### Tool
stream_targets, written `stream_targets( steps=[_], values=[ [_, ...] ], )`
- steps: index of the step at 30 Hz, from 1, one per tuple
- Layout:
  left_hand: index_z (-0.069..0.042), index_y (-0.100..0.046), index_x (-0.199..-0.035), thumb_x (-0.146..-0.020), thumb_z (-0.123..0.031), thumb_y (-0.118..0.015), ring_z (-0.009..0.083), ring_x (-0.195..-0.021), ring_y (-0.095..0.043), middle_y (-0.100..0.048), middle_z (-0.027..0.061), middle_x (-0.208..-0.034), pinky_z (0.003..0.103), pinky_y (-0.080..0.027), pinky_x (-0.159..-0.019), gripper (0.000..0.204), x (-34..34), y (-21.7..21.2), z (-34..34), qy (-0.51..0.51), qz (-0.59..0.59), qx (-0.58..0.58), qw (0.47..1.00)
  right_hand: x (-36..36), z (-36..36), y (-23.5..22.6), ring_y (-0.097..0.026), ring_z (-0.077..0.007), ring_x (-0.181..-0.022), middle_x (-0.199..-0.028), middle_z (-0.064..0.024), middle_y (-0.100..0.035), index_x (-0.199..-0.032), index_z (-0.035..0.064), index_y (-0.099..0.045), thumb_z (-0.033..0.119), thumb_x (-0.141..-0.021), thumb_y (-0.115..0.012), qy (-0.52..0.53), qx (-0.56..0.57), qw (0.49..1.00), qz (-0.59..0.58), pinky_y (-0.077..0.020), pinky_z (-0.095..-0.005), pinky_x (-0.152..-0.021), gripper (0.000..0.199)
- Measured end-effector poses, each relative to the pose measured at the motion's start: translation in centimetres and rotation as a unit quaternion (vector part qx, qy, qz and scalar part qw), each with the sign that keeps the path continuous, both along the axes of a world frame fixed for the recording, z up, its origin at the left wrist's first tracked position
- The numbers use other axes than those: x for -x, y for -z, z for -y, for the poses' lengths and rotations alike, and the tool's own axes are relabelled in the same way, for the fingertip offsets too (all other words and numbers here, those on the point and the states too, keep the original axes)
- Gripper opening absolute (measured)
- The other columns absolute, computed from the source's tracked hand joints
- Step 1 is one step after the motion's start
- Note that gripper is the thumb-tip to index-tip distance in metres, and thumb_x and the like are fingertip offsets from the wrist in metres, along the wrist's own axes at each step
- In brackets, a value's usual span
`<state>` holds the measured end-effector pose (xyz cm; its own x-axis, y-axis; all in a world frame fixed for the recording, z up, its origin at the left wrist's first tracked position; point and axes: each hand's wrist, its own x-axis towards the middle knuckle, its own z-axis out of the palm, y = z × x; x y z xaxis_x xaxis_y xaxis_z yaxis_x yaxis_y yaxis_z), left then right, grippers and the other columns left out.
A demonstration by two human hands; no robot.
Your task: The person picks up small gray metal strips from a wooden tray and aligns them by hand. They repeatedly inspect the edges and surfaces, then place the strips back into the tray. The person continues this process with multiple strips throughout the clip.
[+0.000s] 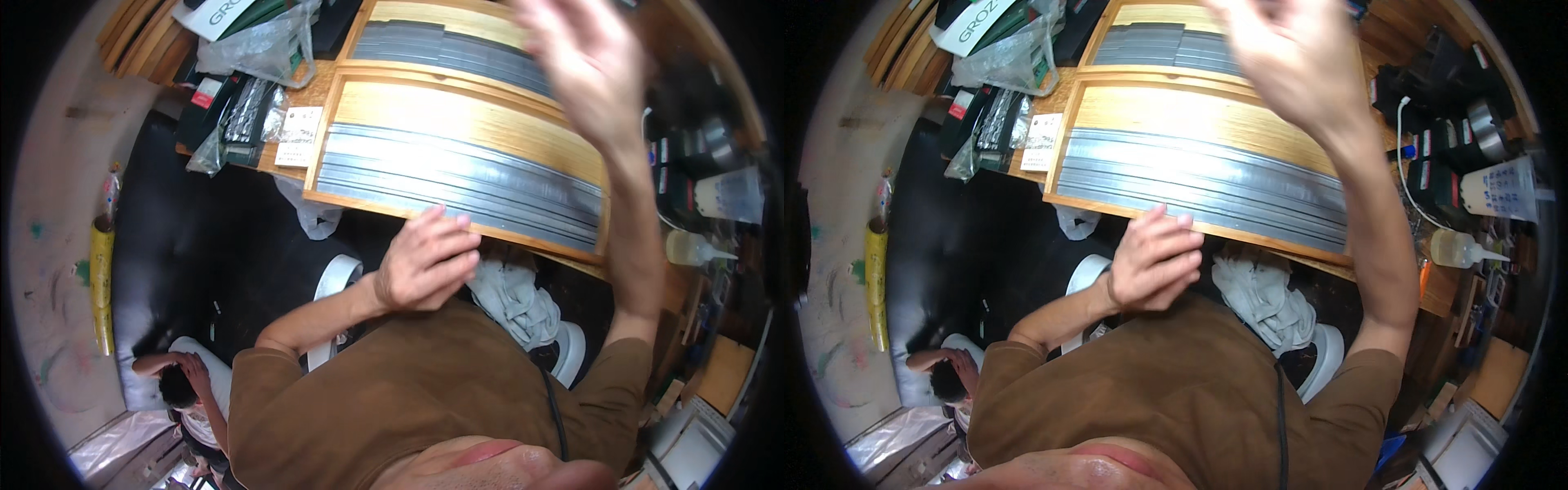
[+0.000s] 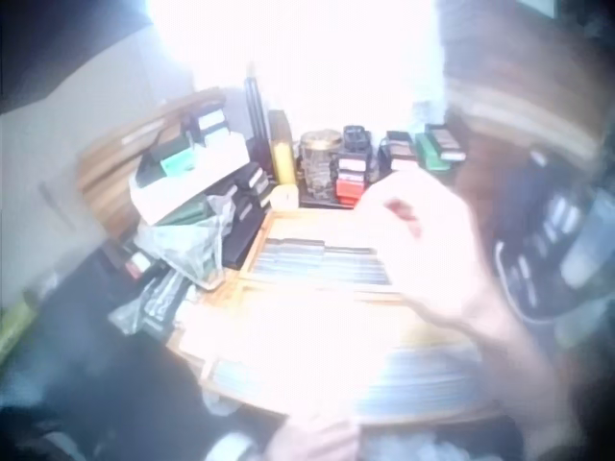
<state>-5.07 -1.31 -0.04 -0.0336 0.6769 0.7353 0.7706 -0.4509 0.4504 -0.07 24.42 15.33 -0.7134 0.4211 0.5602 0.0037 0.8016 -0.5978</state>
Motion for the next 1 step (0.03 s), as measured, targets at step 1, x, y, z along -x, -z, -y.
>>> stream_targets(
  steps=[1],
  values=[
    [-0.003,-0.072,-0.107,-0.077,-0.005,-0.081,0.0331,-0.111,-0.066,-0.07,0.0165,-0.116,0.051,-0.049,-0.102,0.032,-1.11,0.53,-0.35,0.029,0.004,-0.049,0.998,-3.98,-1.38,-0.19,-0.066,-0.0189,-0.084,-0.107,-0.0114,-0.071,-0.134,0.0052,-0.062,0.02,-0.102,-0.051,-0.025,-0.02,0.997,-0.072,-0.0548,-0.0372,-0.077,0.037]
  ],
)
